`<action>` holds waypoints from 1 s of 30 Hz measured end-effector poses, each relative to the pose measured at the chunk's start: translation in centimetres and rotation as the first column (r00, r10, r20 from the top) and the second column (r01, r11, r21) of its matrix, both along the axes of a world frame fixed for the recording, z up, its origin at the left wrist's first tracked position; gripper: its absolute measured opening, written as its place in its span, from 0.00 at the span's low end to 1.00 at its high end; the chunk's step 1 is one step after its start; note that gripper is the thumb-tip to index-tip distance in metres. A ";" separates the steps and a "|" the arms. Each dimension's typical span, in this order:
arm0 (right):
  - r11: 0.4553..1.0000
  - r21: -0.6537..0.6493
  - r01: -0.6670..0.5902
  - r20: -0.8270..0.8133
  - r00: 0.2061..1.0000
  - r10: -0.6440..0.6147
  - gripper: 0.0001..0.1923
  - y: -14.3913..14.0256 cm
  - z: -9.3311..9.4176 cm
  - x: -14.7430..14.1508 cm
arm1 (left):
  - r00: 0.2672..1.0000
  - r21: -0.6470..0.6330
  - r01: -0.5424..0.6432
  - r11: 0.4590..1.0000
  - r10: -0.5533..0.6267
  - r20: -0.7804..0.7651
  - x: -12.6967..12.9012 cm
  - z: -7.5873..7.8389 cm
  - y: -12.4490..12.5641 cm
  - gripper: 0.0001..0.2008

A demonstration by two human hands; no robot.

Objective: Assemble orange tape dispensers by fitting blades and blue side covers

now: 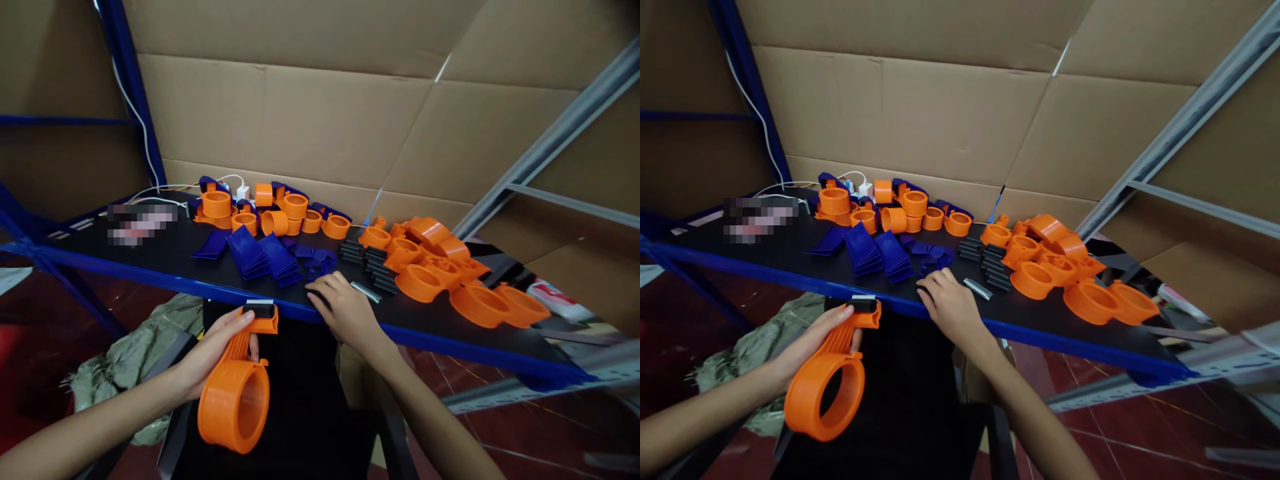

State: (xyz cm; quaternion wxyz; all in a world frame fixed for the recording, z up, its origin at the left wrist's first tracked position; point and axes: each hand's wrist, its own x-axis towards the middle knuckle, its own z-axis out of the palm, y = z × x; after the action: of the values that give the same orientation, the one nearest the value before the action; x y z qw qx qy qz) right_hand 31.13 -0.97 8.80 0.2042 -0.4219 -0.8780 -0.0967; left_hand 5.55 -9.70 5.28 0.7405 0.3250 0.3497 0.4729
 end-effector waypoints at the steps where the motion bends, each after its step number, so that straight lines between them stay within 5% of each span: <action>1: 1.000 0.005 -0.023 -0.008 1.000 0.023 0.12 -0.5 -0.1 0.0 | 1.000 -0.006 0.005 1.000 -0.005 -0.008 0.0 0.0 0.0 0.13; 16: 0.994 0.064 0.092 -0.010 0.996 -0.091 0.22 0.6 0.8 -0.3 | 0.999 -0.006 0.018 1.000 -0.018 -0.050 0.3 0.1 0.1 0.13; 20: 0.996 0.038 0.086 0.030 0.996 -0.087 0.12 0.9 0.6 0.0 | 0.997 -0.001 0.017 1.000 -0.017 -0.070 0.1 0.0 0.0 0.12; 30: 0.978 -0.191 0.083 -0.410 0.899 -0.156 0.09 1.6 -0.5 1.0 | 0.995 0.012 0.052 0.999 -0.050 -0.084 0.3 -0.1 -0.1 0.12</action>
State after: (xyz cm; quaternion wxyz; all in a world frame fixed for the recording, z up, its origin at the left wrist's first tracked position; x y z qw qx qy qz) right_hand 32.08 0.66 8.28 0.3467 -0.5018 -0.7902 0.0591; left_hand 5.80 -9.78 5.15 0.7348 0.3585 0.3687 0.4423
